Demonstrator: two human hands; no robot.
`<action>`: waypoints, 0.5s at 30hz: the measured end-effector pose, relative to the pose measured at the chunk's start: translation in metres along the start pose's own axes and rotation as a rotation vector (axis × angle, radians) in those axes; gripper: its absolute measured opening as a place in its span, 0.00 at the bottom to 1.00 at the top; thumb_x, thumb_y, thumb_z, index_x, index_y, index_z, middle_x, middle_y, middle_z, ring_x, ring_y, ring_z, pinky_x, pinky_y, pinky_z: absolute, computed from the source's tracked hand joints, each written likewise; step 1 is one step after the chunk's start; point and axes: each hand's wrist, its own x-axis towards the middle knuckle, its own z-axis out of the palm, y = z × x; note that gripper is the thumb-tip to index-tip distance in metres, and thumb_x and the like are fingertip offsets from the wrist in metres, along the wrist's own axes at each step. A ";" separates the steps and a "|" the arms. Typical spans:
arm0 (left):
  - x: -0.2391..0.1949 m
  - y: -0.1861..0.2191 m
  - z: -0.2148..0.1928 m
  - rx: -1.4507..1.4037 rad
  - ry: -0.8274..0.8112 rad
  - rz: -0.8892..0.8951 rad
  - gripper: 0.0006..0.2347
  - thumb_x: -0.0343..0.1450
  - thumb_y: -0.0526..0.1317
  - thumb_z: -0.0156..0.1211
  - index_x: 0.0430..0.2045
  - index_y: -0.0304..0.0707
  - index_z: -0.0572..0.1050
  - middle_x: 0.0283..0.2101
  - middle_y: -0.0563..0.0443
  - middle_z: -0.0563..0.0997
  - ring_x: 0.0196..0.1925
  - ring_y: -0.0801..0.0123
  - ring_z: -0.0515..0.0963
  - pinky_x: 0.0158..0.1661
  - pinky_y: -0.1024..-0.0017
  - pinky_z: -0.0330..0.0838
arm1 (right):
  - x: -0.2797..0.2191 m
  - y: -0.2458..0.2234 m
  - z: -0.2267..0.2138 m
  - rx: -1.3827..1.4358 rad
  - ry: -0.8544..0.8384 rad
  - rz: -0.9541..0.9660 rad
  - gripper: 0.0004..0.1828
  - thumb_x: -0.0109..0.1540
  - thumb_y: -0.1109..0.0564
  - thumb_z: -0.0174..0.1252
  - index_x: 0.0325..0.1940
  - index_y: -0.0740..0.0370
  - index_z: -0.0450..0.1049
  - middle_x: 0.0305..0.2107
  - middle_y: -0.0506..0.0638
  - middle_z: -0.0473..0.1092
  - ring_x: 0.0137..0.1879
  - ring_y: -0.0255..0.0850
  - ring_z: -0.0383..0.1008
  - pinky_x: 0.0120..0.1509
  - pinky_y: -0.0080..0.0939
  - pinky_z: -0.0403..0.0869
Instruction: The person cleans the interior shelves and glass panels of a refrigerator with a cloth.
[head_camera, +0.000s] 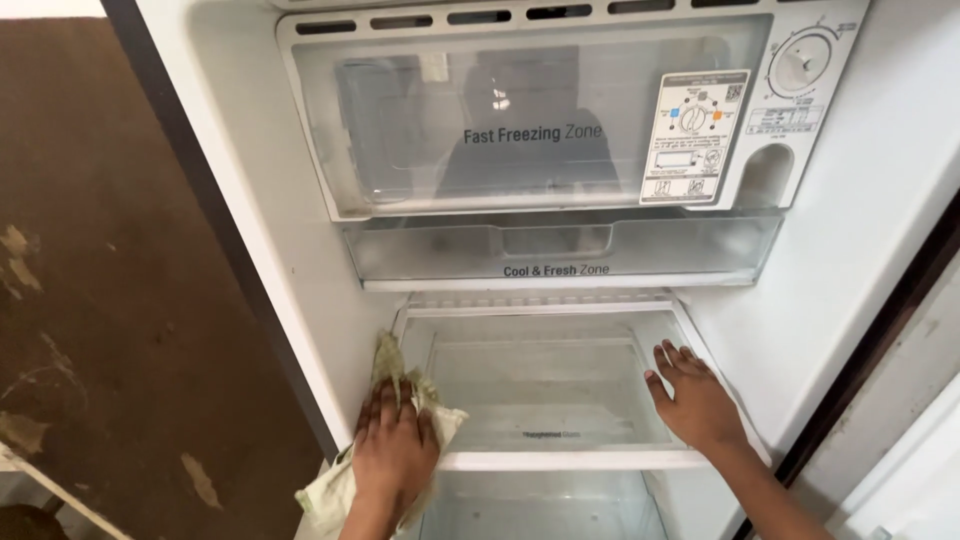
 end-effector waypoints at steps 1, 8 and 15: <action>0.009 0.005 -0.001 -0.005 0.002 -0.004 0.27 0.74 0.52 0.37 0.68 0.39 0.60 0.74 0.35 0.56 0.76 0.47 0.57 0.73 0.57 0.49 | 0.000 0.000 -0.002 -0.004 0.001 -0.005 0.29 0.68 0.40 0.44 0.70 0.53 0.66 0.71 0.47 0.58 0.76 0.48 0.56 0.78 0.45 0.58; 0.083 0.039 0.020 -0.009 -0.125 -0.041 0.30 0.75 0.52 0.35 0.72 0.33 0.51 0.75 0.32 0.49 0.77 0.43 0.48 0.73 0.56 0.41 | -0.003 -0.005 -0.005 0.055 0.001 0.038 0.30 0.67 0.39 0.44 0.70 0.50 0.68 0.71 0.44 0.59 0.78 0.46 0.56 0.78 0.44 0.60; -0.011 0.138 0.021 -0.127 -0.214 0.310 0.31 0.76 0.50 0.30 0.73 0.26 0.45 0.76 0.30 0.45 0.78 0.41 0.43 0.73 0.56 0.33 | 0.000 0.003 0.004 -0.034 0.022 -0.028 0.28 0.68 0.41 0.46 0.69 0.53 0.67 0.71 0.48 0.60 0.76 0.48 0.58 0.78 0.45 0.60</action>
